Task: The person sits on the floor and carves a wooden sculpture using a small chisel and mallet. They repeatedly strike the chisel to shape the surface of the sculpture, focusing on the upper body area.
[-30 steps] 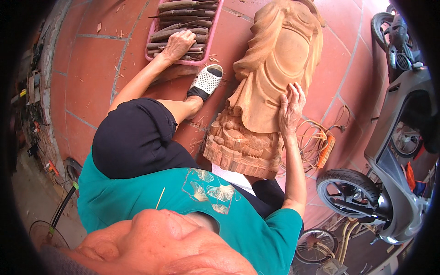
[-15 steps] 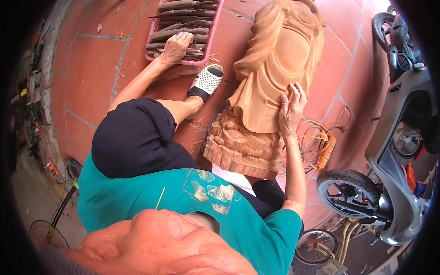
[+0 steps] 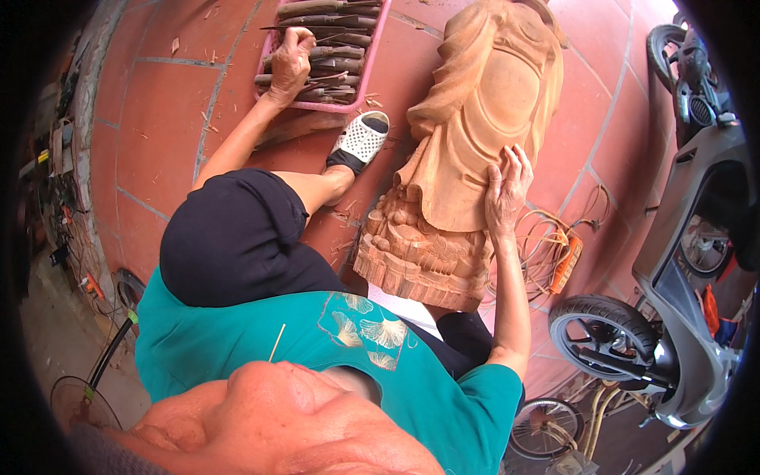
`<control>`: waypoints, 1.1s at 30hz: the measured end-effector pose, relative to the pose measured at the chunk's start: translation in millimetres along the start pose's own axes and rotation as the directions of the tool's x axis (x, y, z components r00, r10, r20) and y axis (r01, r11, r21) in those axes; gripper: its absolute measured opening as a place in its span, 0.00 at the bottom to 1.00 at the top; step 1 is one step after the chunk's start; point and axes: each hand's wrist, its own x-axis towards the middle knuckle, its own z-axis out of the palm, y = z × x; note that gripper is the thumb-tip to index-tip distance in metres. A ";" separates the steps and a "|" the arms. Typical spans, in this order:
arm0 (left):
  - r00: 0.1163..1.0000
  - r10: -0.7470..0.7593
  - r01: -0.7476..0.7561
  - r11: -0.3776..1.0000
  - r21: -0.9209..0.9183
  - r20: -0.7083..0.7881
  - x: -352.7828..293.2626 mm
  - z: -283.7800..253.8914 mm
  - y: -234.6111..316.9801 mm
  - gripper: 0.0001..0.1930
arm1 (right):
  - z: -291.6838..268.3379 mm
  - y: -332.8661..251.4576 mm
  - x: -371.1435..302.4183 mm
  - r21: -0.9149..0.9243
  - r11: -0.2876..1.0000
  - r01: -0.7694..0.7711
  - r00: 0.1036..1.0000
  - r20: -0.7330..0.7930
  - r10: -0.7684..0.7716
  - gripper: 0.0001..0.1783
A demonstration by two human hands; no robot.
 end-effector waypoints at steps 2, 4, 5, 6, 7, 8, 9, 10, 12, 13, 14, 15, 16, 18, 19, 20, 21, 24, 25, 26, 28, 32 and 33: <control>0.991 -0.051 0.046 0.998 -0.048 -0.120 10.4 -4.4 2.8 0.06 | -0.3 -0.5 0.3 -0.002 1.000 0.007 1.000 -0.002 -0.007 0.21; 0.972 -0.235 0.213 0.924 -0.319 -0.031 24.1 -24.2 22.8 0.06 | -0.5 -1.2 -0.2 0.005 1.000 -0.003 1.000 -0.003 0.003 0.21; 0.975 -0.221 0.188 0.890 -0.415 -0.032 26.7 -27.5 24.7 0.05 | -0.7 -1.9 -0.5 0.010 1.000 -0.006 1.000 -0.003 0.006 0.21; 0.977 -0.209 0.163 0.846 -0.507 -0.033 29.6 -31.6 26.7 0.05 | -1.0 -3.2 -0.2 -0.001 1.000 -0.002 1.000 0.003 0.002 0.21; 0.980 -0.196 0.138 0.794 -0.592 -0.034 32.3 -35.9 28.7 0.04 | -1.7 -4.2 0.0 -0.012 1.000 0.002 1.000 0.008 -0.002 0.20; 0.971 -0.234 0.162 0.770 -0.617 -0.037 31.1 -31.7 23.3 0.04 | -2.0 -4.7 0.1 -0.023 1.000 0.006 1.000 0.014 -0.006 0.20; 0.969 -0.247 0.193 0.734 -0.651 0.009 31.2 -33.6 25.1 0.03 | -1.9 -4.3 -0.3 -0.018 1.000 0.007 1.000 0.010 -0.006 0.20; 0.964 -0.259 0.225 0.696 -0.682 0.054 31.4 -35.7 27.1 0.03 | -1.7 -3.5 -0.7 -0.013 1.000 0.007 1.000 0.006 -0.007 0.19; 0.951 -0.299 0.269 0.689 -0.673 0.075 25.0 -28.9 19.8 0.02 | -0.9 -3.2 0.0 0.002 1.000 0.010 1.000 0.001 -0.010 0.20; 0.944 -0.325 0.283 0.715 -0.639 0.054 21.3 -21.8 18.9 0.02 | -0.9 -2.7 0.3 0.009 1.000 0.008 1.000 0.000 -0.008 0.20; 0.929 -0.361 0.324 0.697 -0.639 0.078 14.7 -18.2 18.8 0.02 | -0.9 -2.2 0.5 0.016 1.000 0.006 1.000 -0.001 -0.006 0.21; 0.919 -0.382 0.356 0.697 -0.623 0.098 10.8 -16.1 17.0 0.03 | -0.2 -1.1 1.0 0.018 1.000 0.006 1.000 -0.002 -0.006 0.21; 0.916 -0.388 0.365 0.702 -0.612 0.102 7.0 -14.8 15.4 0.03 | 0.5 0.2 0.5 0.021 1.000 0.007 1.000 -0.002 -0.007 0.21; 0.922 -0.376 0.357 0.725 -0.589 0.096 3.6 -11.5 14.8 0.04 | -0.3 -0.2 -0.1 0.003 1.000 0.011 1.000 0.004 -0.011 0.20; 0.928 -0.357 0.351 0.734 -0.582 0.109 3.7 -10.3 15.5 0.05 | -2.0 -1.5 -0.4 -0.017 1.000 0.014 1.000 0.010 -0.014 0.20; 0.933 -0.338 0.344 0.743 -0.574 0.122 3.9 -9.4 15.9 0.05 | -2.6 -2.4 -0.4 -0.037 0.999 0.017 1.000 0.015 -0.017 0.19; 0.938 -0.319 0.338 0.751 -0.567 0.136 4.0 -8.6 16.1 0.06 | -2.0 -2.7 -0.2 -0.034 0.999 0.016 1.000 0.014 -0.016 0.19; 0.934 -0.321 0.355 0.786 -0.507 0.155 -3.5 -10.8 23.3 0.08 | -2.2 -3.5 -0.6 -0.022 1.000 0.015 1.000 0.008 -0.015 0.20; 0.933 -0.324 0.359 0.797 -0.486 0.157 -5.8 -12.0 25.3 0.08 | -1.9 -4.4 -0.3 -0.014 1.000 0.017 1.000 0.008 -0.017 0.20; 0.940 -0.311 0.339 0.801 -0.493 0.141 -9.2 -11.4 25.3 0.08 | -1.5 -4.9 -0.2 -0.006 1.000 0.018 1.000 0.007 -0.018 0.20; 0.937 -0.313 0.348 0.827 -0.441 0.153 -12.7 -9.9 29.1 0.08 | -0.6 -2.7 -1.8 0.002 1.000 0.005 1.000 -0.008 -0.005 0.20; 0.966 -0.201 0.253 0.849 -0.464 0.160 -16.8 14.4 15.3 0.10 | -3.4 -4.7 -3.0 -0.007 0.999 -0.036 0.999 -0.027 0.035 0.20; 0.933 -0.254 0.345 0.829 -0.440 0.254 -15.8 7.0 25.4 0.10 | -1.9 -3.6 -0.7 -0.001 1.000 -0.011 0.999 -0.034 0.011 0.19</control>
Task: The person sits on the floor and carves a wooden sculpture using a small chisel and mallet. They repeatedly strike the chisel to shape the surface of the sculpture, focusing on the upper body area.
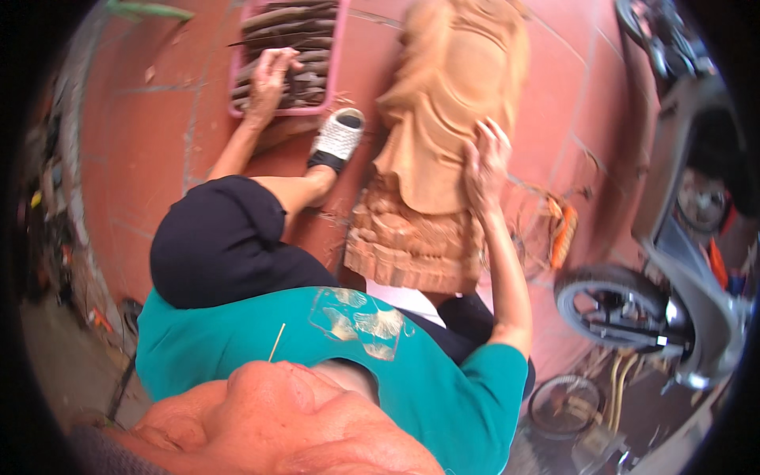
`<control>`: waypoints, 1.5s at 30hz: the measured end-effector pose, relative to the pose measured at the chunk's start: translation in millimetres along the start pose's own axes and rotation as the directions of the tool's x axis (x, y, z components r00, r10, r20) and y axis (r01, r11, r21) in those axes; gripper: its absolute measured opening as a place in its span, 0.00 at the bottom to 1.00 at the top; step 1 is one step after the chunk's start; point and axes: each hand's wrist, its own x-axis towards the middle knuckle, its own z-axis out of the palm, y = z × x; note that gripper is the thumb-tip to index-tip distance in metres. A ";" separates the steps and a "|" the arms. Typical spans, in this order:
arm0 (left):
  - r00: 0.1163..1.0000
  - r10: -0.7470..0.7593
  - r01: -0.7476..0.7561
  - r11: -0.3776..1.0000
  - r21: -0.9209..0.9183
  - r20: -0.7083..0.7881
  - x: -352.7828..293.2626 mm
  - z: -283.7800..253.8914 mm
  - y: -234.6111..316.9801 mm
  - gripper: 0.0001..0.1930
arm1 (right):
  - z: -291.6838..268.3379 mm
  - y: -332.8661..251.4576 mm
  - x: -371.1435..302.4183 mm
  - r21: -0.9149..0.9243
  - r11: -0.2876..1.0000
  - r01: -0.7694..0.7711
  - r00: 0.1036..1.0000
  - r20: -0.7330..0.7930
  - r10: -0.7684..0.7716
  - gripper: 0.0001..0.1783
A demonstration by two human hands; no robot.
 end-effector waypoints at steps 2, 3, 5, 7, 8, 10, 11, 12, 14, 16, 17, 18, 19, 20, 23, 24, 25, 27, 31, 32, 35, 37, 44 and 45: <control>1.000 -0.011 0.014 0.995 -0.103 0.029 -9.3 9.3 0.9 0.10 | 1.6 3.6 3.4 0.001 0.999 0.038 0.999 0.008 -0.038 0.20; 0.998 -0.003 0.009 0.994 -0.110 0.055 -8.7 9.9 -1.3 0.10 | 3.9 5.9 4.6 -0.010 0.999 0.045 0.999 0.005 -0.045 0.21; 0.995 0.013 -0.001 0.993 -0.120 0.099 -7.7 10.4 -6.6 0.09 | 4.8 11.6 2.2 -0.031 0.998 0.046 0.999 -0.018 -0.047 0.21; 0.992 -0.022 0.031 0.997 -0.068 0.127 -9.0 7.0 -4.2 0.09 | 3.8 8.9 2.3 -0.029 0.999 0.038 0.999 -0.026 -0.039 0.22; 0.988 -0.067 0.071 0.997 -0.019 0.140 -12.8 7.0 -2.0 0.08 | 2.2 8.2 1.4 -0.032 0.999 0.036 0.999 -0.029 -0.037 0.22; 0.974 -0.129 0.128 0.992 0.018 0.189 -23.4 9.0 8.1 0.07 | 2.2 9.0 0.3 -0.038 0.998 0.040 0.999 -0.034 -0.042 0.22; 0.960 -0.163 0.157 0.987 0.043 0.228 -30.8 12.0 14.2 0.07 | 1.8 10.2 -0.6 -0.047 0.998 0.044 0.998 -0.036 -0.046 0.22; 0.945 -0.200 0.187 0.980 0.074 0.258 -35.6 12.2 18.3 0.07 | 3.0 10.4 -0.5 -0.051 0.997 0.052 0.998 -0.034 -0.054 0.23; 0.935 -0.112 0.067 0.988 0.142 0.337 -48.0 17.4 4.8 0.07 | 3.5 10.4 0.3 -0.046 0.997 0.054 0.998 -0.031 -0.056 0.23; 0.830 -0.283 0.292 0.955 0.057 0.480 -54.3 21.5 1.7 0.07 | 3.5 9.7 0.2 -0.047 0.998 0.052 0.998 -0.029 -0.053 0.23; 0.822 -0.288 0.261 0.957 0.123 0.491 -58.0 24.4 0.8 0.09 | 3.5 9.2 0.1 -0.048 0.998 0.050 0.998 -0.027 -0.052 0.23; 0.799 -0.294 0.266 0.955 0.131 0.524 -60.2 28.9 7.2 0.09 | 3.4 9.0 0.4 -0.051 0.997 0.050 0.998 -0.026 -0.052 0.23; 0.810 -0.164 0.116 0.986 0.121 0.563 -61.7 33.8 5.4 0.11 | 3.7 9.1 0.4 -0.049 0.998 0.048 0.998 -0.026 -0.050 0.23; 0.800 -0.034 -0.037 0.994 0.105 0.599 -63.3 38.0 3.5 0.12 | 4.0 9.3 0.4 -0.046 0.998 0.046 0.999 -0.025 -0.047 0.23; 0.664 0.046 -0.253 0.953 0.165 0.747 -60.6 45.5 19.0 0.18 | 4.2 11.2 -1.0 -0.047 0.998 0.039 0.999 -0.029 -0.040 0.23; 0.656 0.023 -0.231 0.958 0.171 0.755 -61.3 47.6 18.6 0.19 | 4.4 11.8 -0.8 -0.047 0.998 0.041 0.999 -0.029 -0.042 0.23; 0.647 0.000 -0.208 0.962 0.177 0.762 -61.2 50.0 16.9 0.20 | 4.9 12.4 -0.6 -0.051 0.998 0.045 0.998 -0.030 -0.047 0.23; 0.642 0.009 -0.238 0.953 0.188 0.767 -58.1 56.8 20.2 0.23 | 5.8 13.6 -0.4 -0.060 0.997 0.052 0.998 -0.032 -0.054 0.23; 0.632 0.019 -0.303 0.926 0.225 0.774 -56.8 64.1 40.1 0.24 | 5.6 13.7 -0.6 -0.052 0.998 0.044 0.998 -0.032 -0.046 0.23; 0.623 0.058 -0.371 0.900 0.230 0.780 -56.3 64.7 37.0 0.25 | 5.5 13.6 -0.4 -0.051 0.998 0.043 0.998 -0.033 -0.045 0.23; 0.642 0.144 -0.487 0.835 0.255 0.753 -59.5 69.1 27.7 0.24 | 5.9 13.0 0.4 -0.048 0.998 0.045 0.998 -0.035 -0.047 0.23; 0.651 0.151 -0.519 0.803 0.292 0.744 -60.7 72.5 30.6 0.24 | 5.9 13.3 0.0 -0.044 0.998 0.049 0.998 -0.042 -0.050 0.23; 0.646 0.052 -0.554 0.717 0.422 0.761 -57.9 81.1 41.1 0.23 | 4.4 10.9 -0.7 -0.001 1.000 0.026 0.999 -0.026 -0.026 0.22; 0.644 0.048 -0.566 0.701 0.434 0.763 -58.1 81.6 40.4 0.23 | 4.9 11.6 -1.1 0.001 1.000 0.026 0.999 -0.027 -0.026 0.22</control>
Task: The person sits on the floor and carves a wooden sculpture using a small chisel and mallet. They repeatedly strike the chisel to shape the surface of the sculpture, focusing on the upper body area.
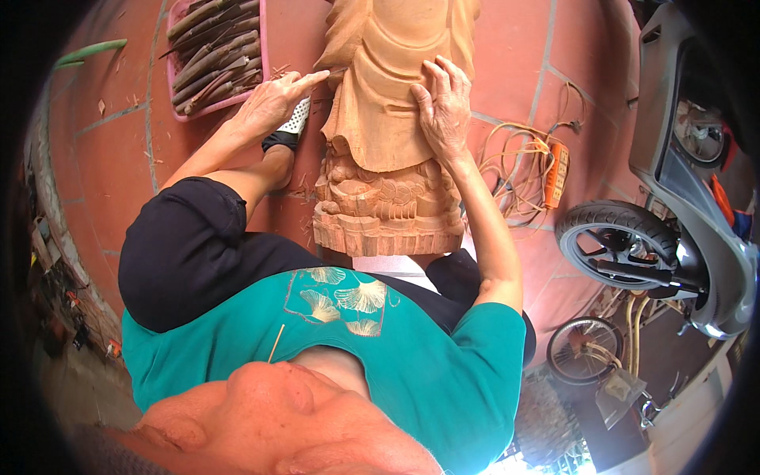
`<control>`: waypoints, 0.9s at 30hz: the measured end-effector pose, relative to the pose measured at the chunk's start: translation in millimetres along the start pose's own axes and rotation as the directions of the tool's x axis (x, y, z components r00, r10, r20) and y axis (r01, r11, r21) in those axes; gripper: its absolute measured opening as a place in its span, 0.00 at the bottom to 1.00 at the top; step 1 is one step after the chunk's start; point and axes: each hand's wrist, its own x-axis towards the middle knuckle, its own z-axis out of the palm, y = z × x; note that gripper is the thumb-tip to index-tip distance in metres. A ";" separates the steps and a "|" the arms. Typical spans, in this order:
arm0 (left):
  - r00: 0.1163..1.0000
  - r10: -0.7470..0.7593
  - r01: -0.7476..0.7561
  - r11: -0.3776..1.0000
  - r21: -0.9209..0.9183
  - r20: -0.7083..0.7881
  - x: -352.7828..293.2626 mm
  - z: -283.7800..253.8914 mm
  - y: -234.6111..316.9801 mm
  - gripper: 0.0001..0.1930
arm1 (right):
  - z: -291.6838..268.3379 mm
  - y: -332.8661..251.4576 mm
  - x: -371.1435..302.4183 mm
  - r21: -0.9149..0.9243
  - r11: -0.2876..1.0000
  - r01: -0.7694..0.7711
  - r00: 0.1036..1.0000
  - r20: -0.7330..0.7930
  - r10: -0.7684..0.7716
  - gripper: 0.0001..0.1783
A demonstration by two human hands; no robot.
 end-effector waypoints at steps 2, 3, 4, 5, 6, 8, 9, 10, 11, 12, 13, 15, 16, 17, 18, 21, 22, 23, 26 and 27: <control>1.000 -0.001 0.001 1.000 0.027 -0.014 0.2 2.5 -0.4 0.27 | 1.0 2.3 0.4 -0.024 0.999 0.022 1.000 -0.019 -0.023 0.22; 1.000 -0.001 0.002 0.999 0.042 -0.020 0.0 2.8 0.5 0.29 | 1.7 3.2 0.3 -0.036 0.999 0.033 0.999 -0.028 -0.034 0.22; 1.000 -0.015 0.015 0.998 0.063 -0.005 0.5 2.4 2.2 0.30 | 2.1 3.3 0.3 -0.035 0.999 0.034 0.999 -0.029 -0.035 0.22; 1.000 -0.029 0.028 0.996 0.085 0.010 1.5 1.2 4.7 0.30 | 2.4 3.2 0.5 -0.035 0.999 0.035 0.999 -0.030 -0.036 0.22; 0.999 -0.041 0.039 0.993 0.108 0.022 2.8 -0.8 7.4 0.31 | 2.2 3.3 0.8 -0.036 0.999 0.036 0.999 -0.032 -0.038 0.23; 0.999 -0.035 0.032 0.991 0.131 0.016 3.2 -3.3 10.5 0.31 | 3.2 3.4 0.0 -0.036 0.999 0.038 0.999 -0.035 -0.039 0.23; 0.999 -0.030 0.028 0.990 0.142 0.013 3.6 -3.5 11.6 0.32 | 3.4 3.4 -0.1 -0.038 0.999 0.038 0.999 -0.036 -0.040 0.23; 0.999 -0.037 0.036 0.991 0.129 0.008 4.4 -2.7 12.3 0.30 | 3.4 3.2 0.1 -0.038 0.999 0.035 0.999 -0.038 -0.037 0.22; 0.999 -0.044 0.043 0.992 0.117 0.004 5.2 -1.8 12.6 0.29 | 3.5 2.8 0.4 -0.037 0.999 0.032 0.999 -0.041 -0.034 0.22; 0.999 -0.049 0.049 0.993 0.106 0.004 6.1 -2.3 13.2 0.28 | 2.9 2.2 -0.1 -0.035 0.999 0.026 0.999 -0.044 -0.028 0.22; 0.996 -0.006 0.002 0.999 -0.045 -0.090 5.0 4.6 10.2 0.26 | 2.8 1.5 0.3 -0.032 0.999 0.025 0.999 -0.041 -0.026 0.22; 0.956 0.042 -0.139 0.936 -0.324 -0.289 3.7 28.8 3.1 0.23 | 2.3 0.2 0.5 -0.029 0.999 0.021 0.999 -0.036 -0.022 0.22; 0.949 -0.020 -0.116 0.906 -0.408 -0.315 4.1 36.7 2.2 0.20 | 2.5 0.1 0.9 -0.027 0.999 0.023 0.999 -0.039 -0.024 0.22; 0.975 -0.132 0.012 0.831 -0.556 -0.176 1.2 40.8 -2.2 0.20 | 3.2 0.5 1.5 -0.025 0.999 0.026 0.999 -0.041 -0.027 0.22; 0.975 -0.219 0.149 0.722 -0.675 -0.019 0.5 34.5 2.5 0.20 | 3.1 1.6 1.2 -0.027 0.999 0.028 0.999 -0.041 -0.029 0.22; 0.913 -0.310 0.379 0.414 -0.827 0.264 -1.2 30.2 5.3 0.20 | 1.3 2.7 0.6 -0.047 0.998 0.031 0.999 -0.037 -0.033 0.22; 0.892 -0.317 0.420 0.322 -0.848 0.322 -1.7 29.1 5.3 0.20 | 1.5 2.8 0.6 -0.048 0.998 0.036 0.999 -0.038 -0.037 0.22; 0.890 -0.321 0.425 0.337 -0.840 0.322 -1.9 27.0 5.9 0.20 | 2.1 3.1 0.4 -0.050 0.998 0.040 0.998 -0.038 -0.042 0.22; 0.905 -0.328 0.398 0.423 -0.814 0.273 -1.5 24.0 7.8 0.19 | 1.2 3.4 0.6 -0.047 0.998 0.039 0.998 -0.038 -0.041 0.22; 0.921 -0.322 0.360 0.482 -0.798 0.221 -1.5 23.7 8.2 0.19 | 1.7 3.0 0.4 -0.042 0.998 0.036 0.999 -0.040 -0.037 0.22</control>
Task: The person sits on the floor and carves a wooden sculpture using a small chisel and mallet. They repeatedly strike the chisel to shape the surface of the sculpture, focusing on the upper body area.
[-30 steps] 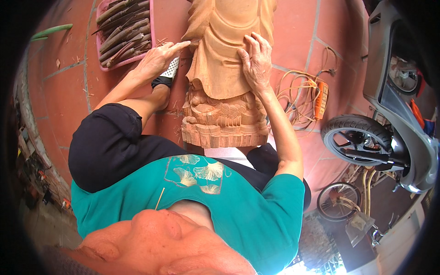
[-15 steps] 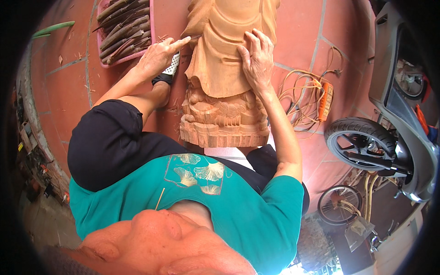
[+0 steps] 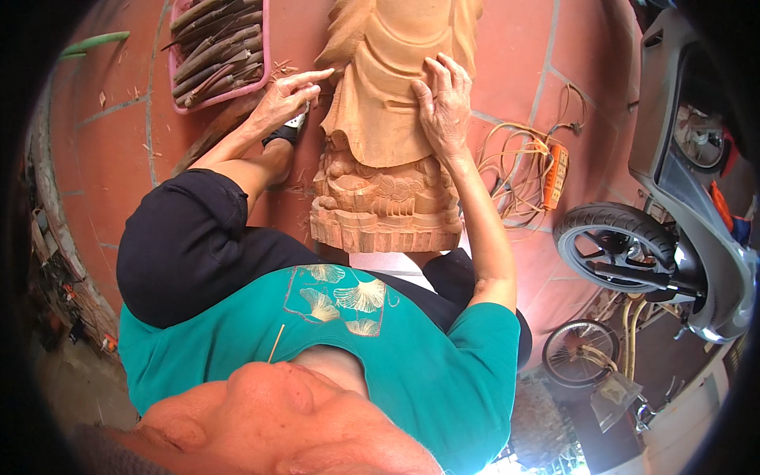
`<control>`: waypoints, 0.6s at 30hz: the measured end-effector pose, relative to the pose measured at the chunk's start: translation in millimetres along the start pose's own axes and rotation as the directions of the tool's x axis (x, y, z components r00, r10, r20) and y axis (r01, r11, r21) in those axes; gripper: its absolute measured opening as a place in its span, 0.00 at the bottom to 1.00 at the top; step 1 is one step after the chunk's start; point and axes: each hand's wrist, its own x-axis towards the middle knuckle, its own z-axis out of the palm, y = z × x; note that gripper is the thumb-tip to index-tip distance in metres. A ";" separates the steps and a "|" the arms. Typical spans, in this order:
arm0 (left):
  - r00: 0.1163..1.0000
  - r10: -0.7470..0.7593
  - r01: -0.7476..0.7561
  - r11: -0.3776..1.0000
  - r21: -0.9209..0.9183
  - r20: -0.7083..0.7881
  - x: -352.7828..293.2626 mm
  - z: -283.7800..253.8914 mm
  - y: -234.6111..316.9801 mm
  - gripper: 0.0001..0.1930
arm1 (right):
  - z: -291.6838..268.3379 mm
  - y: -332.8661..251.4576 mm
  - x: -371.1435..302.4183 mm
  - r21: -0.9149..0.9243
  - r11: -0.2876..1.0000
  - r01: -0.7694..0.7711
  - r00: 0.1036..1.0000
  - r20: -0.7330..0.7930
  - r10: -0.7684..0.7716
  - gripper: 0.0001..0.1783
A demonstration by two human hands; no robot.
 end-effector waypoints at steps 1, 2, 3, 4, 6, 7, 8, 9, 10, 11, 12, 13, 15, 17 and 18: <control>0.999 0.051 -0.050 0.997 0.053 -0.019 -0.2 0.1 -0.1 0.20 | 0.0 -0.4 0.1 0.000 1.000 0.000 1.000 0.002 0.000 0.22; 0.971 0.230 -0.217 0.960 0.175 -0.058 2.4 -0.7 -6.4 0.20 | -0.2 -0.8 0.4 -0.001 1.000 0.001 1.000 0.004 -0.001 0.22; 0.912 0.404 -0.366 0.881 0.299 -0.073 5.5 -1.8 -8.8 0.20 | -0.3 -1.0 0.5 -0.001 1.000 0.000 1.000 0.005 0.000 0.22; 0.823 0.565 -0.492 0.763 0.420 -0.063 7.2 -2.1 -10.7 0.21 | -0.2 -0.8 0.5 -0.003 1.000 0.002 1.000 0.006 -0.002 0.22; 0.897 0.441 -0.381 0.783 0.492 -0.007 2.5 -5.4 -10.4 0.22 | 0.3 0.0 0.1 -0.007 1.000 0.006 1.000 0.009 -0.006 0.22; 0.903 0.431 -0.351 0.728 0.589 0.006 1.9 -5.5 -9.5 0.22 | 0.5 -0.2 0.1 -0.005 1.000 0.003 1.000 0.011 -0.003 0.22; 0.908 0.418 -0.319 0.663 0.678 0.018 0.9 -5.7 -7.9 0.22 | 0.4 -1.0 0.1 -0.004 1.000 -0.001 1.000 0.013 0.001 0.22; 0.919 0.393 -0.286 0.632 0.720 0.020 -0.9 -5.6 -1.9 0.23 | 0.2 -1.3 0.3 -0.003 1.000 -0.005 1.000 0.014 0.005 0.22; 0.930 0.368 -0.253 0.598 0.760 0.020 -3.2 -5.0 5.9 0.23 | 0.3 -1.3 0.1 -0.003 1.000 -0.005 1.000 0.013 0.005 0.22; 0.940 0.342 -0.220 0.561 0.798 0.019 -4.1 -4.3 9.7 0.24 | 0.6 -1.2 -0.3 -0.003 1.000 -0.006 1.000 0.011 0.006 0.22; 0.926 0.376 -0.236 0.495 0.836 0.038 -3.6 -4.3 8.8 0.25 | 1.1 -1.6 -0.2 -0.001 1.000 -0.004 1.000 0.009 0.004 0.22; 0.911 0.409 -0.249 0.426 0.870 0.060 -2.5 -4.4 6.8 0.26 | 1.1 -1.5 0.0 0.000 1.000 -0.004 1.000 0.009 0.004 0.22; 0.892 0.441 -0.256 0.311 0.915 0.100 -1.1 -4.9 7.3 0.26 | 0.5 -1.1 0.5 0.000 1.000 -0.003 1.000 0.009 0.003 0.22; 0.887 0.443 -0.249 0.221 0.943 0.130 0.6 -5.1 11.9 0.25 | 1.2 -1.6 -0.1 0.006 1.000 -0.008 1.000 0.004 0.008 0.22; 0.842 0.531 -0.359 0.429 0.829 0.090 5.9 -3.2 0.9 0.24 | 1.1 -2.3 0.7 0.009 1.000 -0.005 1.000 0.002 0.005 0.22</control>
